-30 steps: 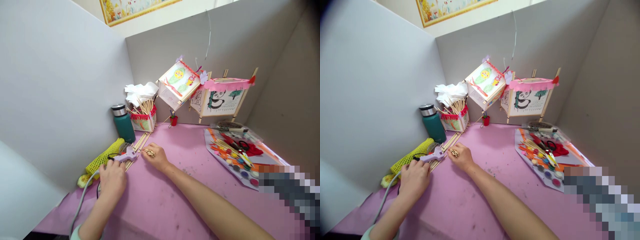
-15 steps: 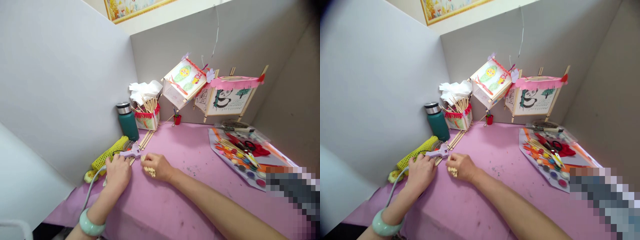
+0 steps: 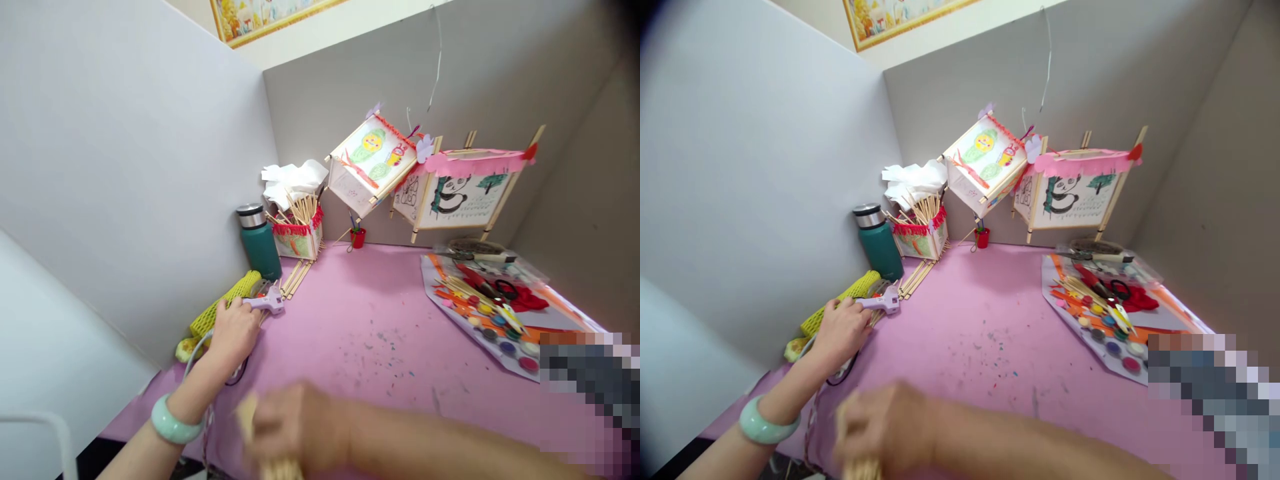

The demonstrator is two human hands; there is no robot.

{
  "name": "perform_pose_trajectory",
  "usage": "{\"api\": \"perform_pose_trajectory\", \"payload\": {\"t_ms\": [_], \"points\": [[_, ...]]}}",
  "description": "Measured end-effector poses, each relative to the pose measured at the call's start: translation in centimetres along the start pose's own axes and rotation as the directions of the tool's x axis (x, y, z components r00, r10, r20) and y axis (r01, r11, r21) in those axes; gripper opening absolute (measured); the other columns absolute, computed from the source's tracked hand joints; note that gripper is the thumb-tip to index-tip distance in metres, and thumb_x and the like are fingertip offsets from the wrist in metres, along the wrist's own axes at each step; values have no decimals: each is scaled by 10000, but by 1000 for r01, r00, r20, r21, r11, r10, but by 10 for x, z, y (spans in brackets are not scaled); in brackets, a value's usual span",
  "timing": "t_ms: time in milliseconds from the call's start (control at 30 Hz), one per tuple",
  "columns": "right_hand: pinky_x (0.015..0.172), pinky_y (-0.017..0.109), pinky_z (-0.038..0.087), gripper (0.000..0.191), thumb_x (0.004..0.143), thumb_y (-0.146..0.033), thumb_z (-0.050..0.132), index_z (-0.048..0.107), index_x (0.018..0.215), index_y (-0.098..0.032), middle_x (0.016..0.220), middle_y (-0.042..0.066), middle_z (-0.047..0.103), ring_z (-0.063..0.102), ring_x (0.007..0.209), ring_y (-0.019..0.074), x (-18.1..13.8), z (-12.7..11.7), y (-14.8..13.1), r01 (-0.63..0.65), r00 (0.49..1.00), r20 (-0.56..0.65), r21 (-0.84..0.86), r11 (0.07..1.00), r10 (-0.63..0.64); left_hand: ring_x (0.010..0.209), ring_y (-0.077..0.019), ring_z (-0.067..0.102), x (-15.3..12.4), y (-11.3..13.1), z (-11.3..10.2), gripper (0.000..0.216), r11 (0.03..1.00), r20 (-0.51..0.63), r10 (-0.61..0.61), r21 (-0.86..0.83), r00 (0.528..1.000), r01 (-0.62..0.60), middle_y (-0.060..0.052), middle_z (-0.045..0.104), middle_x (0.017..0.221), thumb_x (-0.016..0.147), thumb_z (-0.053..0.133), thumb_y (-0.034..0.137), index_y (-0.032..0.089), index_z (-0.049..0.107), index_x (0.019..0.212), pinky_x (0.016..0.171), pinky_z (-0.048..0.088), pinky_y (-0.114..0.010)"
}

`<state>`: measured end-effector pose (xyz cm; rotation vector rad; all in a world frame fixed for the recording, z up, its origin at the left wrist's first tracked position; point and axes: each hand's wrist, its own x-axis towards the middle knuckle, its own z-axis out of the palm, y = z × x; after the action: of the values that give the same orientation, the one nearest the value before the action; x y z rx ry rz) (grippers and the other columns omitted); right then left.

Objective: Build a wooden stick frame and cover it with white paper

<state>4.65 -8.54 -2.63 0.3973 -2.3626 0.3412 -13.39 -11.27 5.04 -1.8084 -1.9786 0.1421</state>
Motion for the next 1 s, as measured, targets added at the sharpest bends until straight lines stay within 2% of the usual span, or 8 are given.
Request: {"api": "perform_pose_trajectory", "payload": {"t_ms": [133,233,300,500,633,767,900,1000], "points": [[634,238,448,145,834,-374,554,622,949,-319,864,10,609,586,781,152,2,2,-22,-49,999,-10,23,999,49,910,-298,530,0,-2,-1,191,1000,15,20,-2,1000,-20,-112,665,824,819,484,205,175,672,803,823,309,-446],[693,243,438,141,865,-252,517,622,955,-223,910,41,606,567,773,145,9,-14,13,-342,935,-138,-95,935,328,925,-297,529,1,-2,-2,199,1000,23,29,-4,999,-29,-109,669,841,832,474,208,168,668,814,839,303,-449],[676,227,420,119,855,-228,533,628,926,-219,904,30,602,552,756,132,14,-19,37,-381,923,-141,-201,903,358,920,-294,533,2,-3,-3,198,999,36,36,-6,999,-36,-110,674,842,834,473,209,167,663,798,829,307,-445],[602,246,354,105,843,-211,551,644,890,-219,861,20,597,501,734,142,18,-8,61,-210,975,6,-315,925,223,918,-283,540,6,-6,-2,170,998,80,59,-5,995,-59,-110,681,854,823,495,211,174,661,823,806,318,-429],[628,258,359,107,840,-263,570,653,889,-216,870,18,585,489,757,146,20,-6,32,12,991,135,-259,966,24,937,-281,542,8,-9,-4,169,997,98,79,1,992,-80,-110,684,883,820,504,208,172,660,873,793,323,-421],[624,228,358,169,902,-299,514,660,965,-242,877,-21,585,496,764,111,18,-9,-6,267,946,206,-59,962,-250,941,-282,543,10,-12,-4,157,991,121,130,-9,984,-130,-91,680,891,791,540,202,190,670,878,787,341,-428],[619,238,345,183,896,-308,514,650,982,-221,900,7,604,508,758,118,14,-24,3,40,994,109,-162,986,-22,939,-284,529,5,-9,-5,235,989,113,148,-10,983,-147,-88,663,896,854,462,196,228,691,893,811,351,-469],[612,241,338,179,884,-265,510,649,988,-222,907,20,608,513,744,122,8,-35,23,-133,987,60,-207,969,148,959,-272,519,-4,-6,-6,280,984,113,176,-9,978,-176,-81,650,900,892,444,254,229,702,788,896,333,-505]]}}
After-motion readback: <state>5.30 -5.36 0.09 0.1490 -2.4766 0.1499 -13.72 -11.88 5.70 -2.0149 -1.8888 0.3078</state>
